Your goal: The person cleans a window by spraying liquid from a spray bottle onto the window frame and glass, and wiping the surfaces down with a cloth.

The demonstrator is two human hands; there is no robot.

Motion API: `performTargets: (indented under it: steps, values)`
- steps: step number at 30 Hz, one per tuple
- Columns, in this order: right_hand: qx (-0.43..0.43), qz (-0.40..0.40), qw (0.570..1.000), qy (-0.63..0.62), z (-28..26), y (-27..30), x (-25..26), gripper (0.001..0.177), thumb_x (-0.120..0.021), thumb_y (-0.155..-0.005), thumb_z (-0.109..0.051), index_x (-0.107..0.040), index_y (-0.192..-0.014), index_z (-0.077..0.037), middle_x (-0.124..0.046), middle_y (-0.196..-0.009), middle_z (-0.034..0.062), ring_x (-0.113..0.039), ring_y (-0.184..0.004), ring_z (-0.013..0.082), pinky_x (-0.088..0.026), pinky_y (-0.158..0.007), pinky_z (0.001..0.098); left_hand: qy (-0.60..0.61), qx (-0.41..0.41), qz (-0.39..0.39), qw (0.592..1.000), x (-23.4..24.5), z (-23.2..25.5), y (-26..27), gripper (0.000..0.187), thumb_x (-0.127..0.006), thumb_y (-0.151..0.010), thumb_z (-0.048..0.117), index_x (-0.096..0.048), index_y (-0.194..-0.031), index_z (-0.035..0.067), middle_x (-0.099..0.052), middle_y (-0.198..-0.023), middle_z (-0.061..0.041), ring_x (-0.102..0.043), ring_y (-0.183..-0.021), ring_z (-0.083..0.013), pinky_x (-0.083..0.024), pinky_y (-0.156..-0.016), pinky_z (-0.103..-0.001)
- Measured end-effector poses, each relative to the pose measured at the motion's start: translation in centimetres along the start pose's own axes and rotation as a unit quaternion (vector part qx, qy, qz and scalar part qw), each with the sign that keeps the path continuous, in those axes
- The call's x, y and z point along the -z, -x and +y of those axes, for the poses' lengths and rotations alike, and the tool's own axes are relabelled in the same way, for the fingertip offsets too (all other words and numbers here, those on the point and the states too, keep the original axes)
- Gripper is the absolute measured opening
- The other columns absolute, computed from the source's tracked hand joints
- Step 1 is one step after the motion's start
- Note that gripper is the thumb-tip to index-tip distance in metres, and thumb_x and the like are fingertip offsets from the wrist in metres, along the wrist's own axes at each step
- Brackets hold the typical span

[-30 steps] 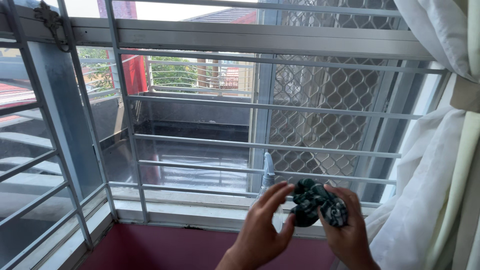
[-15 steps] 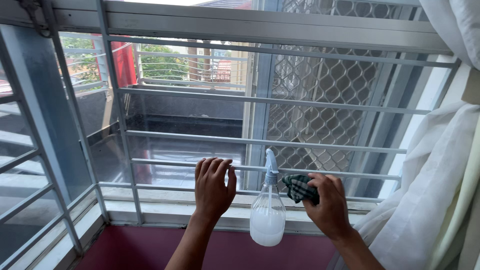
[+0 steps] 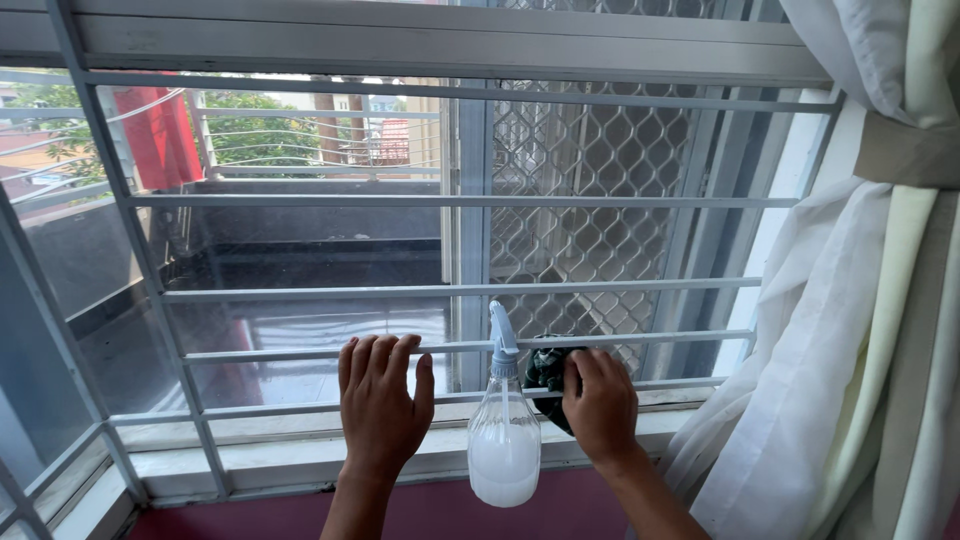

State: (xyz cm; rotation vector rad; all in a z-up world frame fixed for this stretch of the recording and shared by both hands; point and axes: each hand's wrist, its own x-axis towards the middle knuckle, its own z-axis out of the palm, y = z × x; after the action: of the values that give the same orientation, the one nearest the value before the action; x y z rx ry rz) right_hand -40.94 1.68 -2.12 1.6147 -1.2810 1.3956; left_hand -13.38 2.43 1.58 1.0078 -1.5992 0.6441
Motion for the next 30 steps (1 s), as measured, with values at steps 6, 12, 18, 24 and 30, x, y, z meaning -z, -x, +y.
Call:
performTargets:
  steps: [6,12,18,24,30]
  values:
    - [-0.026,-0.038,0.998,-0.046,-2.4,-0.3,-0.3,0.022,-0.07,-0.088,-0.005,-0.074,-0.109,-0.002,-0.068,-0.106,0.013,-0.069,-0.093,0.0305,-0.057,-0.084,0.0415,-0.013,-0.001,-0.009,1.0,-0.3,-0.2,0.0,0.026,-0.058,-0.097,0.028,-0.065,-0.116,0.011,-0.064,-0.11,-0.008,-0.057,-0.12,-0.0288,-0.031,-0.12,-0.049]
    - [-0.017,-0.092,0.994,-0.059,-4.9,-1.3,-0.3,0.033,-0.079,-0.082,-0.021,-0.078,-0.111,-0.004,-0.059,-0.113,0.0201,-0.064,-0.098,0.0362,-0.055,-0.082,0.0478,-0.017,-0.005,0.0,1.0,-0.6,-0.4,0.1,0.027,-0.058,-0.097,0.027,-0.065,-0.117,0.011,-0.064,-0.11,-0.008,-0.057,-0.12,-0.0283,-0.031,-0.12,-0.048]
    - [0.018,-0.154,0.979,-0.135,-4.9,-1.1,-0.1,0.027,-0.073,-0.094,-0.023,-0.078,-0.112,-0.004,-0.062,-0.128,0.0177,-0.062,-0.118,0.0359,-0.05,-0.1,0.0479,-0.016,-0.008,0.002,1.0,-0.9,-0.6,0.1,0.027,-0.059,-0.097,0.027,-0.066,-0.117,0.01,-0.064,-0.11,-0.008,-0.057,-0.119,-0.0277,-0.032,-0.12,-0.048]
    - [0.135,-0.215,0.964,-0.078,-4.0,-0.6,0.4,0.04,-0.053,-0.106,-0.035,-0.076,-0.124,-0.009,-0.046,-0.159,0.017,-0.033,-0.152,0.0368,-0.03,-0.122,0.0528,-0.028,-0.012,0.003,1.0,-0.9,-0.6,0.2,0.028,-0.059,-0.097,0.028,-0.067,-0.117,0.01,-0.065,-0.11,-0.008,-0.057,-0.118,-0.0279,-0.032,-0.119,-0.048]
    - [0.131,-0.211,0.968,-0.029,-2.7,-0.6,1.2,0.054,-0.046,-0.104,-0.046,-0.069,-0.134,-0.009,-0.039,-0.16,0.0203,-0.031,-0.149,0.0418,-0.033,-0.114,0.0543,-0.017,-0.011,-0.007,1.0,-0.8,-0.8,0.0,0.026,-0.059,-0.097,0.027,-0.067,-0.116,0.01,-0.066,-0.11,-0.008,-0.058,-0.119,-0.028,-0.032,-0.12,-0.048]
